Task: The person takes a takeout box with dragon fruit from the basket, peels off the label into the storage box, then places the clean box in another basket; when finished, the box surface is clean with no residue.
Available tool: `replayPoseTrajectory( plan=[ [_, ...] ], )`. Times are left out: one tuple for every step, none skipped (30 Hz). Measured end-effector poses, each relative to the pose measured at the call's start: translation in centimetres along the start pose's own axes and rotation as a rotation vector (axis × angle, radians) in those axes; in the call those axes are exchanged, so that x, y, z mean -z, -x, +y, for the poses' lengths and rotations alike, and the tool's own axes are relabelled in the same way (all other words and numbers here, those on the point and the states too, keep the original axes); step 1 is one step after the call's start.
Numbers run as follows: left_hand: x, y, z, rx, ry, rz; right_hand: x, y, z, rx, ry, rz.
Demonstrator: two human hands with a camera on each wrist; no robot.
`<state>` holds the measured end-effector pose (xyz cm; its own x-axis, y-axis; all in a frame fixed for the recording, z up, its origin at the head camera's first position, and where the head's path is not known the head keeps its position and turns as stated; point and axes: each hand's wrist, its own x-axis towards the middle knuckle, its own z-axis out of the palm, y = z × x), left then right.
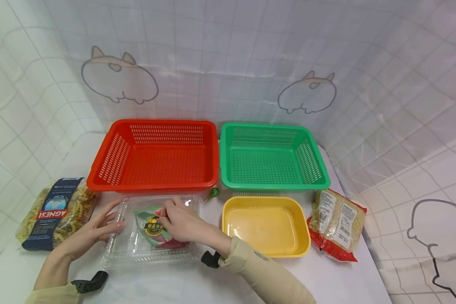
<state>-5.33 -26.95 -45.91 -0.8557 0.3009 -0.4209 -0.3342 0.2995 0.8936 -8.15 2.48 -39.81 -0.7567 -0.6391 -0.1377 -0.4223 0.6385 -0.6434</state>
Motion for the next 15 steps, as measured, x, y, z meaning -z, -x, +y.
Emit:
replayPoseTrajectory(
  plan=[
    [0.0, -0.02, -0.06, 0.001, 0.002, 0.0, -0.05, -0.04, -0.01, -0.006, 0.007, -0.002],
    [0.01, -0.03, -0.11, -0.002, 0.001, -0.002, -0.1, -0.08, -0.02, -0.009, 0.015, -0.004],
    [0.01, -0.04, -0.13, -0.003, 0.0, -0.002, -0.12, -0.11, -0.06, -0.012, 0.024, -0.005],
    [0.01, -0.04, -0.13, -0.005, 0.0, -0.002, -0.15, -0.12, -0.08, -0.015, 0.029, -0.007],
    [0.02, -0.04, -0.14, -0.006, 0.001, -0.003, -0.17, -0.12, -0.1, -0.018, 0.031, -0.009],
    [0.03, -0.05, -0.13, -0.008, 0.001, -0.005, -0.17, -0.12, -0.11, -0.019, 0.032, -0.011],
    [0.04, -0.05, -0.11, -0.004, 0.002, -0.004, -0.2, -0.12, -0.1, -0.019, 0.032, -0.014],
    [0.04, -0.04, -0.09, -0.002, 0.002, -0.003, -0.18, -0.11, -0.11, -0.019, 0.034, -0.015],
    [0.06, -0.05, -0.08, -0.001, 0.003, -0.003, -0.17, -0.1, -0.11, -0.018, 0.032, -0.017],
    [0.08, -0.04, -0.06, -0.001, 0.003, -0.003, -0.16, -0.08, -0.1, -0.017, 0.03, -0.02],
    [0.1, -0.04, -0.06, 0.0, 0.003, -0.003, -0.12, -0.06, -0.11, -0.015, 0.031, -0.021],
    [0.12, -0.03, -0.04, -0.001, 0.004, -0.003, -0.09, -0.05, -0.1, -0.014, 0.031, -0.024],
    [0.13, -0.02, -0.05, -0.001, 0.005, -0.003, -0.06, -0.05, -0.09, -0.013, 0.03, -0.026],
    [0.14, -0.03, -0.04, -0.005, 0.004, -0.004, -0.04, -0.05, -0.08, -0.013, 0.027, -0.028],
    [0.14, -0.03, -0.03, -0.009, 0.004, -0.005, -0.01, -0.05, -0.07, -0.014, 0.021, -0.03]
  ],
)
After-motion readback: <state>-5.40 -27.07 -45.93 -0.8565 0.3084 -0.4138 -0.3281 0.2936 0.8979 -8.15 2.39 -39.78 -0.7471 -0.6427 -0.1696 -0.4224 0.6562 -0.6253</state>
